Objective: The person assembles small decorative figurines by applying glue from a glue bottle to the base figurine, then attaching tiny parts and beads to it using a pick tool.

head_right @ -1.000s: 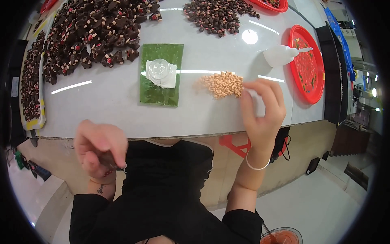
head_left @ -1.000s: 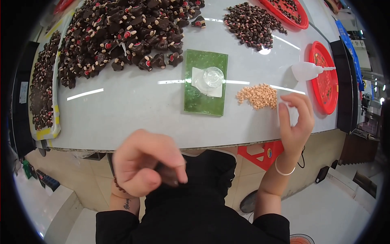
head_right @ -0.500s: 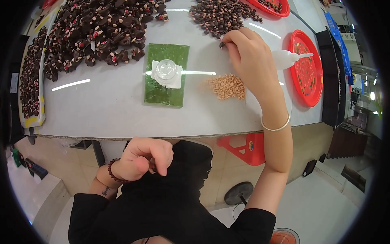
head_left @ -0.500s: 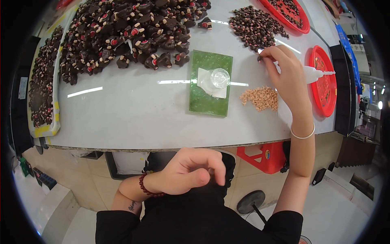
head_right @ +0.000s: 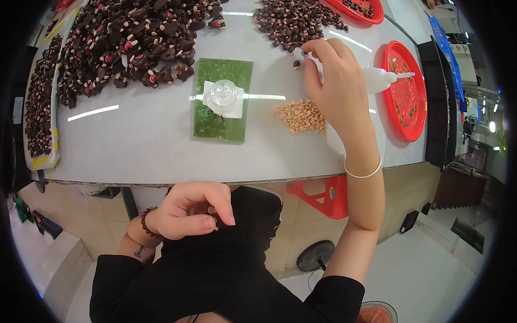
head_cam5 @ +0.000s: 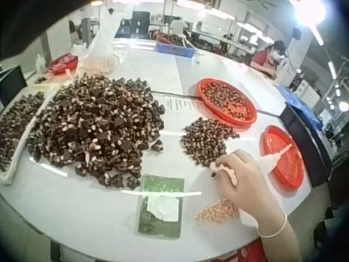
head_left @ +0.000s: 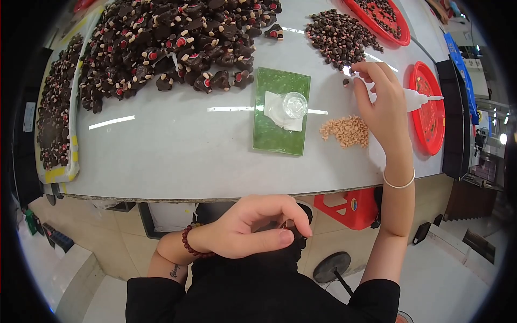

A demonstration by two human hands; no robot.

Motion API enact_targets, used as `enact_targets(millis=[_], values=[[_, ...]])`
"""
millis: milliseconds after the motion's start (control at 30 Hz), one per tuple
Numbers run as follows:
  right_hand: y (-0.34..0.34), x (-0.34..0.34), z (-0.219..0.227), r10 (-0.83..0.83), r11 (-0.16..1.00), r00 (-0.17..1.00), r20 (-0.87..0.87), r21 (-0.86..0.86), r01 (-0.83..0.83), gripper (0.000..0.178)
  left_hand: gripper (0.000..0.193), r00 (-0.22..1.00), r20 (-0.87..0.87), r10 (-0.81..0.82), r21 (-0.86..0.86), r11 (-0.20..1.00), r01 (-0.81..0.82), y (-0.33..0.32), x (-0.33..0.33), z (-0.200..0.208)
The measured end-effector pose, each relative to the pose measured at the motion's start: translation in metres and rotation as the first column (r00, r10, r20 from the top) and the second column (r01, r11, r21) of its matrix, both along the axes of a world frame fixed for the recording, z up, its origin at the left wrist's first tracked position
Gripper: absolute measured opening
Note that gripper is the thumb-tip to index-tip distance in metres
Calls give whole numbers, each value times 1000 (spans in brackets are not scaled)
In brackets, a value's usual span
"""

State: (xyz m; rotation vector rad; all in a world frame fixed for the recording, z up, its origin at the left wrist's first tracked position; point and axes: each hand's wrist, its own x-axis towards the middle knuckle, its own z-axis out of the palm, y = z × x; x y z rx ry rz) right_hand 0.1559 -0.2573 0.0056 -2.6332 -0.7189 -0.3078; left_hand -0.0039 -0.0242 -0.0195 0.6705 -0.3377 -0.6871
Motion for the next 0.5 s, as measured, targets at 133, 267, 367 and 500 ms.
enact_targets(millis=[133, 267, 367, 500], values=[[-2, 5, -9, -22, 998, 997, 77, -49, 26, 14, 17, 1000, -12, 23, 9, 1000, -23, -1, 0, 2], [-3, 5, -8, -19, 996, 994, 110, -82, 28, 11, 15, 989, 139, 41, 86, 995, -53, 3, 5, 5], [5, -10, 6, 2, 978, 992, -125, 207, 24, 8, 15, 977, 184, 108, 143, 981, -135, 7, 7, 6], [26, -74, 46, 507, 597, 664, -549, 780, 190, 12, 18, 813, 514, 275, 359, 792, -494, 14, 9, 15]])
